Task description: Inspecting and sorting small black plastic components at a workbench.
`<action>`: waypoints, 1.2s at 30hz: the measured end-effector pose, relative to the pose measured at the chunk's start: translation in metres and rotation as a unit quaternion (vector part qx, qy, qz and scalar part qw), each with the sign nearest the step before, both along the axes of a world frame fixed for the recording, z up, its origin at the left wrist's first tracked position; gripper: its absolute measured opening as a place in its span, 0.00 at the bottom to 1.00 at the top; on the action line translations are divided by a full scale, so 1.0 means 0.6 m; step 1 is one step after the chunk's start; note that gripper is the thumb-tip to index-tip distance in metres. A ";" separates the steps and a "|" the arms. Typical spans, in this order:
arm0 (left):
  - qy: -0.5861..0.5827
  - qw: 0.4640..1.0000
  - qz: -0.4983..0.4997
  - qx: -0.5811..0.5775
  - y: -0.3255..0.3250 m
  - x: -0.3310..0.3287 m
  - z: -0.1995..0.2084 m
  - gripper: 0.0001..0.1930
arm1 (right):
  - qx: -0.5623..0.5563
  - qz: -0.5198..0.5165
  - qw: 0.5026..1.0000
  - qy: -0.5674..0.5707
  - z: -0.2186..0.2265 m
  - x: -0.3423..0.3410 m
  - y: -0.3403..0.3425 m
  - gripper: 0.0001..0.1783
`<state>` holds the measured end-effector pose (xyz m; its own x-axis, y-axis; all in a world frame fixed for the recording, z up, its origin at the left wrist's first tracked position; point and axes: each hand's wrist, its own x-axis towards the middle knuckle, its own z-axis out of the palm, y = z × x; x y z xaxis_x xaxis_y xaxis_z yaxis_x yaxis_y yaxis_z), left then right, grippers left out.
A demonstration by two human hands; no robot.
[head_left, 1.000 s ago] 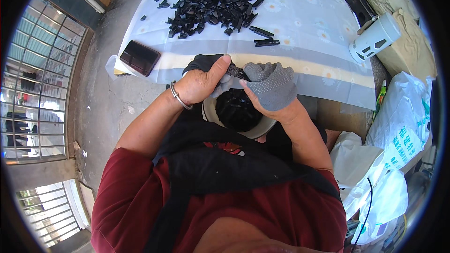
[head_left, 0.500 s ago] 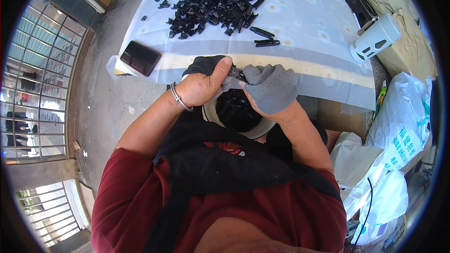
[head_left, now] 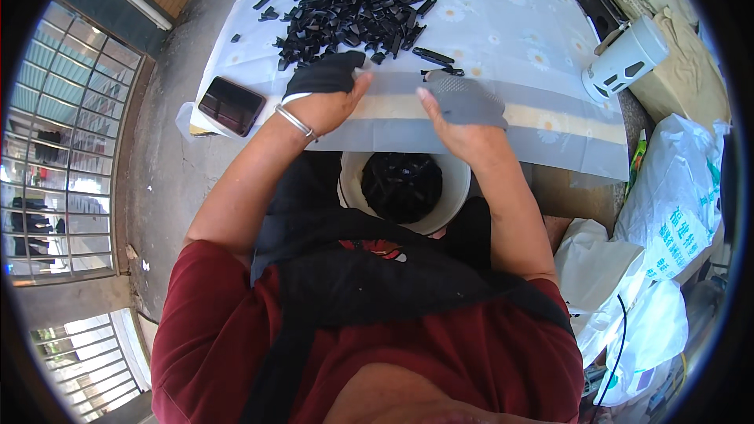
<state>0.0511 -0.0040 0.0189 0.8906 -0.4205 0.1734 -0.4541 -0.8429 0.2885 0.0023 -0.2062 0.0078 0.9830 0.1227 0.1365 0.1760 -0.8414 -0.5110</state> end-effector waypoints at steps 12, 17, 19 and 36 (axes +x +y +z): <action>-0.114 0.993 -0.033 -0.015 -0.016 0.050 -0.059 0.11 | -0.030 0.004 0.987 -0.156 -0.027 0.016 -0.017 0.12; 0.118 0.987 -0.029 -0.107 -0.008 -0.008 -0.024 0.12 | 0.052 0.110 0.979 -0.165 -0.032 -0.014 0.000 0.15; 0.127 0.985 -0.050 -0.105 -0.005 -0.020 -0.010 0.12 | 0.088 0.124 0.980 -0.126 -0.028 -0.022 0.012 0.16; 0.311 0.912 -0.039 -0.266 -0.003 -0.068 -0.034 0.26 | 0.154 0.118 0.969 -0.155 -0.022 -0.024 0.028 0.12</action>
